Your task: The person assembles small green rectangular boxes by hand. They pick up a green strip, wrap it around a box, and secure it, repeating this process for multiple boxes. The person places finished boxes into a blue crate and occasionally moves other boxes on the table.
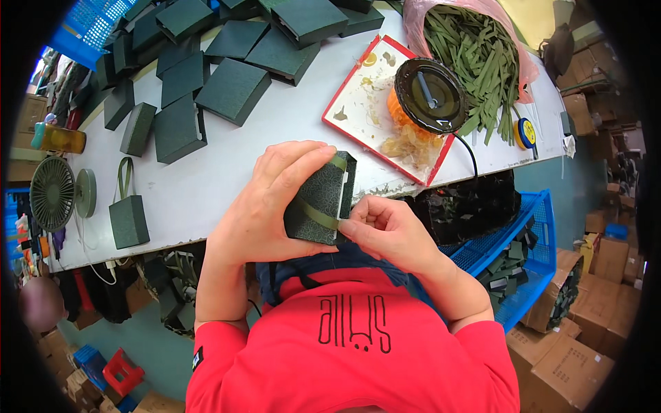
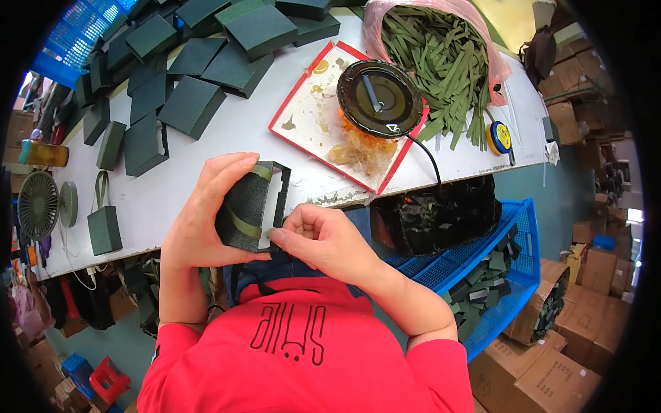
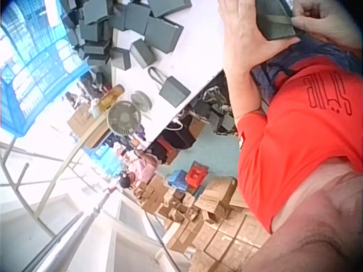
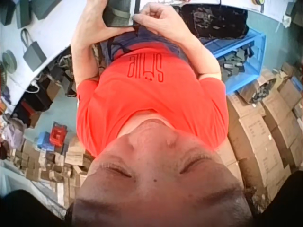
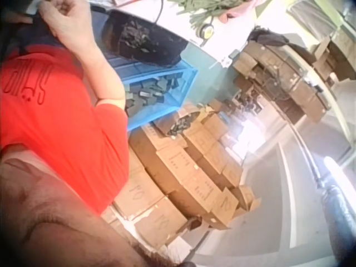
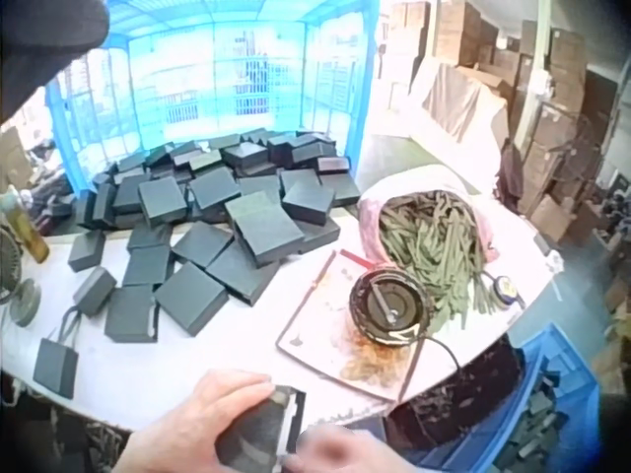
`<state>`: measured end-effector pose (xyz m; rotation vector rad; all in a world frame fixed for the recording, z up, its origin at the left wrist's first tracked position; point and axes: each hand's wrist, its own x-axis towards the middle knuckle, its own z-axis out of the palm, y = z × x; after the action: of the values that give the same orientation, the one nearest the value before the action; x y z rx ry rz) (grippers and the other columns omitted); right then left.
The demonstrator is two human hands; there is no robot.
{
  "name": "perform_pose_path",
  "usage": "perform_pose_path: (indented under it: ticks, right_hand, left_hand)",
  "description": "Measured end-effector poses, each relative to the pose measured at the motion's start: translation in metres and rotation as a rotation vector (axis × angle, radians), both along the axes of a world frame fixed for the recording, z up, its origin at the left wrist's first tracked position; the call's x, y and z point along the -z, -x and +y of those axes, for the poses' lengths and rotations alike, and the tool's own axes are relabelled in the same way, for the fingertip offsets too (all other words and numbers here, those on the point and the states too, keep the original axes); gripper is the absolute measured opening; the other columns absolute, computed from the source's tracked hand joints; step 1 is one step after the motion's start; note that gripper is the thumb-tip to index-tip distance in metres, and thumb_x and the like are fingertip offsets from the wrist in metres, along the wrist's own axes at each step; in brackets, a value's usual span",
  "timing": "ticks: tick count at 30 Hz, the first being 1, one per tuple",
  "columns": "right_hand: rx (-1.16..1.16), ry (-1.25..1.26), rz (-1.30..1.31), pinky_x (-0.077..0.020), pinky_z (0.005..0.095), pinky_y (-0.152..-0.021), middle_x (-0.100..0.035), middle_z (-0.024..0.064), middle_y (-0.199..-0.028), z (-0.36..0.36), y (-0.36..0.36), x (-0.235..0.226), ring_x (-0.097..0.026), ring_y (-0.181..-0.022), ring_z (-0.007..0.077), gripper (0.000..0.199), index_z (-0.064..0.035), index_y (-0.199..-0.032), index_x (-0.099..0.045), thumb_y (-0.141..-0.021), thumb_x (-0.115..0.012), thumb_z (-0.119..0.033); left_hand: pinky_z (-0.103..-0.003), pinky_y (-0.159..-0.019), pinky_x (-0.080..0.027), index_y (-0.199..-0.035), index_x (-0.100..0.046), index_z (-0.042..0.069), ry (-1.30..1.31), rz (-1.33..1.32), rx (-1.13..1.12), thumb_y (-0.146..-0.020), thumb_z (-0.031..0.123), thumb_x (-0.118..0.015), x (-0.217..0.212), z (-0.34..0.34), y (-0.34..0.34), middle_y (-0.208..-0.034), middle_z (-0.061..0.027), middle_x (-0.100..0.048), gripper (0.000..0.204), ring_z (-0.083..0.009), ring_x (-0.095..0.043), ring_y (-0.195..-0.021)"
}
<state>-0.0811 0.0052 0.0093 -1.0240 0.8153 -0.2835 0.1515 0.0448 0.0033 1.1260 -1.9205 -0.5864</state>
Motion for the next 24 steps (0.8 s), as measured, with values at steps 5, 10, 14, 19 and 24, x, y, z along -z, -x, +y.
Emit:
perform_pose_path:
  ticks: [5,10,14,19,24]
  right_hand:
    - [-0.056,0.024,0.020,-0.0348,0.0202,-0.053,-0.053,-0.0074,-0.068,-0.002,0.000,0.000,-0.044,-0.062,-0.0010,0.024,-0.0042,-0.082,-0.058,-0.095,-0.072,-0.020]
    - [-0.107,0.205,0.132,-0.0383,0.0256,-0.055,-0.053,-0.0030,-0.067,0.001,0.000,0.007,-0.044,-0.064,0.0033,0.026,0.0002,-0.078,-0.058,-0.094,-0.069,-0.017]
    - [-0.110,0.361,0.170,-0.0388,0.0300,-0.055,-0.052,0.0003,-0.065,0.006,-0.001,0.013,-0.043,-0.063,0.0071,0.029,0.0024,-0.074,-0.055,-0.094,-0.067,-0.017]
    - [-0.104,0.254,0.106,-0.0457,0.0261,-0.064,-0.063,0.0035,-0.078,0.001,0.004,0.015,-0.055,-0.070,0.0084,0.021,0.0040,-0.093,-0.065,-0.097,-0.065,-0.017]
    - [0.157,0.549,0.105,-0.0518,0.0262,-0.073,-0.070,0.0093,-0.102,0.005,0.019,0.004,-0.065,-0.081,0.0101,0.024,0.0019,-0.112,-0.068,-0.101,-0.062,-0.019]
  left_hand:
    - [-0.049,-0.106,-0.040,-0.142,-0.049,0.005,0.007,0.004,0.026,-0.054,0.025,-0.094,-0.002,0.002,0.001,-0.136,-0.0163,-0.054,0.100,-0.0382,-0.052,-0.125]
    - [-0.049,-0.104,-0.041,-0.137,-0.055,0.008,0.041,-0.102,0.017,-0.057,0.023,-0.091,-0.009,0.004,0.005,-0.135,-0.0149,-0.054,0.089,-0.0376,-0.052,-0.123]
    - [-0.049,-0.103,-0.041,-0.135,-0.057,0.010,0.050,-0.193,0.001,-0.061,0.022,-0.089,-0.009,0.007,0.008,-0.135,-0.0141,-0.053,0.082,-0.0373,-0.052,-0.123]
    - [-0.049,-0.104,-0.040,-0.136,-0.054,0.007,0.044,-0.155,-0.037,-0.057,0.021,-0.092,-0.003,0.009,0.007,-0.137,-0.0156,-0.053,0.089,-0.0388,-0.051,-0.124]
    - [-0.049,-0.105,-0.042,-0.142,-0.047,0.005,0.037,-0.135,-0.084,-0.054,0.022,-0.097,0.002,0.013,-0.003,-0.142,-0.0208,-0.050,0.102,-0.0404,-0.049,-0.127]
